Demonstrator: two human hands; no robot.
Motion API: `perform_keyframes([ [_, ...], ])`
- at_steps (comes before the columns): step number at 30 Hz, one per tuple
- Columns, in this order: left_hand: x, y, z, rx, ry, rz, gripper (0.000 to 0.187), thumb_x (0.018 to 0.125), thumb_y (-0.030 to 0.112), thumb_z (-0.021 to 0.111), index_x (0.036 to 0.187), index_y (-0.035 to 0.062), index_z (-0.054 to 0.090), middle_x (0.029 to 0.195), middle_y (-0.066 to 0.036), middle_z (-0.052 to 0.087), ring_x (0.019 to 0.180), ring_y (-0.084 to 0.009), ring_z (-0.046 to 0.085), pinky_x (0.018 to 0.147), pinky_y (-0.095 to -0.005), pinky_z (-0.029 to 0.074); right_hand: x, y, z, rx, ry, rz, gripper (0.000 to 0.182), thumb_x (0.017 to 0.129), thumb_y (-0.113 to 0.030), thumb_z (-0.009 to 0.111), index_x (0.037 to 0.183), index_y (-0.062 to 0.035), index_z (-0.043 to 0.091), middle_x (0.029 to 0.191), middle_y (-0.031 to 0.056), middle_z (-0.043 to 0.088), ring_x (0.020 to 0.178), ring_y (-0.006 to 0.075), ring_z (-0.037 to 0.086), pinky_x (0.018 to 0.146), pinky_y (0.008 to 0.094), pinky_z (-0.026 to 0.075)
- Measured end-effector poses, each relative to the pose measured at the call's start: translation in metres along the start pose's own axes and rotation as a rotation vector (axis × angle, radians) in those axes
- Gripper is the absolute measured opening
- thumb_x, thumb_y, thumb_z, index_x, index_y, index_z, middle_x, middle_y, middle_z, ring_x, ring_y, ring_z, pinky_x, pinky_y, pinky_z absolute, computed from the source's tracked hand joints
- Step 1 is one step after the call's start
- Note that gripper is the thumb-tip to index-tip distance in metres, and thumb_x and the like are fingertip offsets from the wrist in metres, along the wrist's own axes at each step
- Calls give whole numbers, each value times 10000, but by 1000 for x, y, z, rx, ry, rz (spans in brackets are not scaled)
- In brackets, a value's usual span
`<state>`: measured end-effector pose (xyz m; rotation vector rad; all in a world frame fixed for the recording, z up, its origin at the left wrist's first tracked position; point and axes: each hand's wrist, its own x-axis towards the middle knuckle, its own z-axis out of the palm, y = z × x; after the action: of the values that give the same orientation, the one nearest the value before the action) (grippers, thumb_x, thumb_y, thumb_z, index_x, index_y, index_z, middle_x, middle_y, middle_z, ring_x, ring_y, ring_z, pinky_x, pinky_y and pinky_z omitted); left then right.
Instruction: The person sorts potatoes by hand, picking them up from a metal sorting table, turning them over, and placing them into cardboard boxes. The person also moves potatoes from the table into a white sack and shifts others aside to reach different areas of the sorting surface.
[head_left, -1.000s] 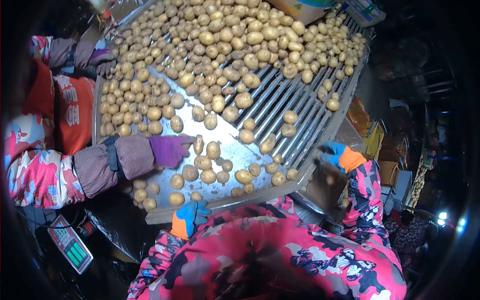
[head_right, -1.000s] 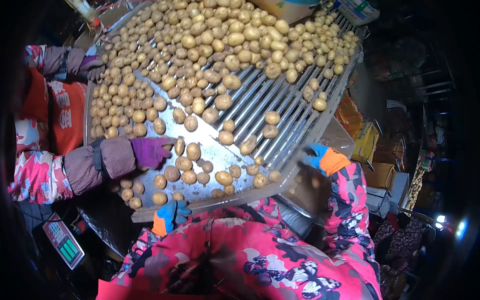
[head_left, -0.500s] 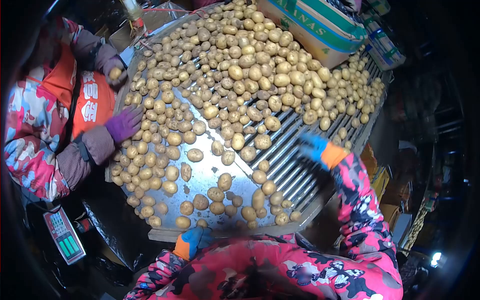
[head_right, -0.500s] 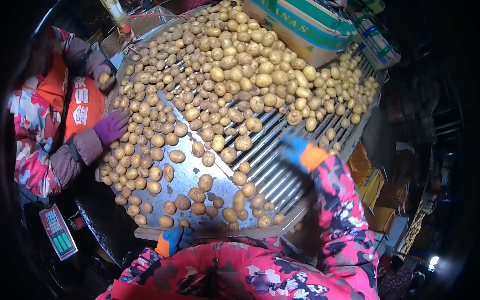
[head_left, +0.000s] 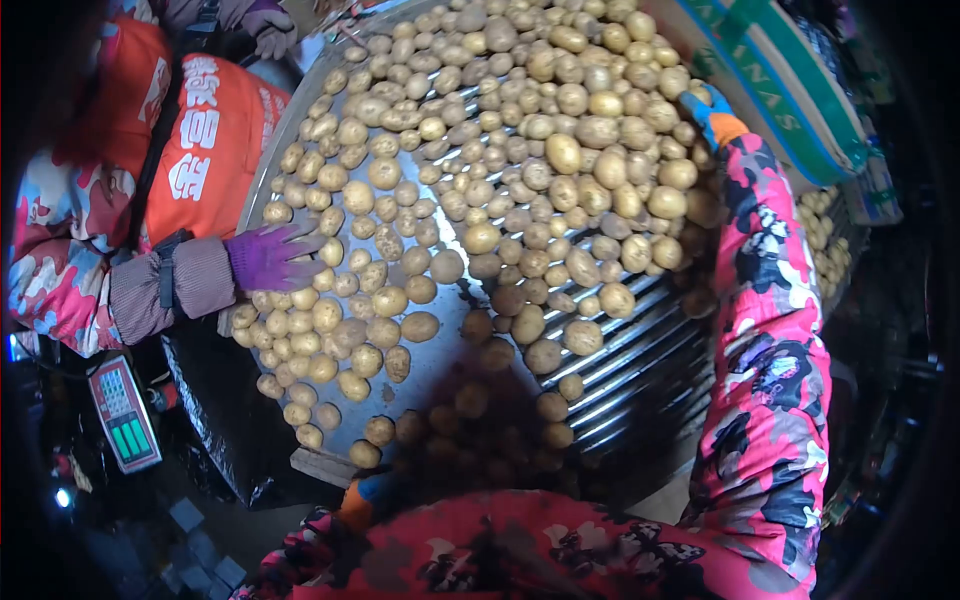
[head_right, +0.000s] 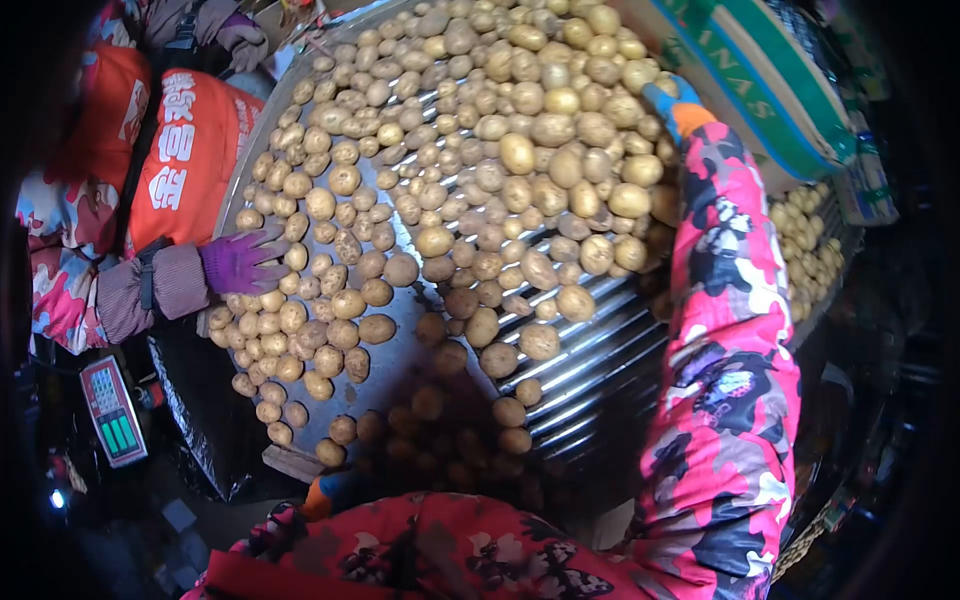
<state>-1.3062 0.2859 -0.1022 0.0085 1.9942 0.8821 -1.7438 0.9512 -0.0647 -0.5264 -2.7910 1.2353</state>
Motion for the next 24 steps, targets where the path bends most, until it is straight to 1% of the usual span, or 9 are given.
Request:
perform_keyframes([
  [6, 3, 7, -2, 152, 94, 254, 298, 844, 246, 635, 1117, 127, 615, 970, -133, 664, 852, -332, 640, 722, -404, 510, -16, 23, -6, -17, -406, -37, 647, 810, -396, 731, 1311, -50, 514, 1240, 109, 586, 1149, 206, 538, 1011, 371, 410],
  [8, 4, 13, -6, 205, 90, 302, 303, 845, 250, 635, 1118, 122, 612, 974, -133, 665, 853, -330, 643, 721, -401, 512, -43, 27, 3, 118, -278, -32, 656, 786, -411, 762, 1291, -59, 537, 1232, 97, 587, 1135, 200, 532, 1001, 376, 417],
  [12, 0, 21, -13, 351, 80, 450, 312, 847, 258, 635, 1121, 112, 606, 981, -134, 667, 855, -324, 649, 718, -397, 515, -120, 6, 7, -122, -478, 12, 743, 809, -360, 749, 1406, -56, 427, 1369, 99, 493, 1257, 212, 445, 1078, 385, 350],
  [15, 6, 16, -3, -237, -101, 138, 286, 849, 240, 633, 1092, 95, 591, 980, -115, 684, 848, -302, 665, 716, -384, 522, -203, 13, 40, -370, -212, -297, 660, 721, -481, 732, 1264, -146, 564, 1272, 226, 525, 1188, 390, 504, 998, 439, 432],
  [16, 7, 15, 2, -496, -110, -21, 273, 850, 230, 632, 1078, 87, 585, 979, -106, 691, 844, -292, 673, 715, -378, 525, -230, -19, 42, -475, -310, -275, 594, 717, -474, 722, 1198, -152, 589, 1203, 221, 543, 1068, 411, 555, 927, 458, 465],
  [17, 20, -20, 15, -316, -96, 126, 266, 862, 211, 613, 1089, 76, 582, 987, -105, 698, 852, -272, 683, 717, -359, 532, -264, -6, 56, -448, -38, -322, 536, 713, -469, 715, 1134, -154, 610, 1166, 198, 558, 996, 408, 581, 866, 472, 482],
  [19, 5, 0, 4, -45, -40, 392, 243, 892, 168, 554, 1099, 42, 571, 1022, -114, 704, 866, -226, 701, 731, -322, 545, -335, -53, 65, -524, -20, -183, 539, 696, -457, 717, 1144, -176, 619, 1158, 192, 565, 1001, 408, 588, 859, 478, 483],
  [22, 8, -2, 4, -235, -126, 276, 247, 930, 189, 506, 1110, 33, 569, 1007, -117, 707, 848, -217, 700, 727, -330, 547, -409, -38, 107, -588, 273, -391, 594, 701, -430, 707, 1204, -135, 593, 1106, 155, 599, 1055, 371, 534, 904, 493, 409],
  [24, 7, -5, 7, -423, -171, 183, 279, 976, 230, 457, 1124, 24, 573, 979, -115, 712, 820, -201, 696, 712, -334, 545, -447, -30, 122, -552, 198, -246, 600, 706, -421, 708, 1216, -131, 581, 1100, 164, 601, 1020, 377, 541, 893, 486, 413],
])
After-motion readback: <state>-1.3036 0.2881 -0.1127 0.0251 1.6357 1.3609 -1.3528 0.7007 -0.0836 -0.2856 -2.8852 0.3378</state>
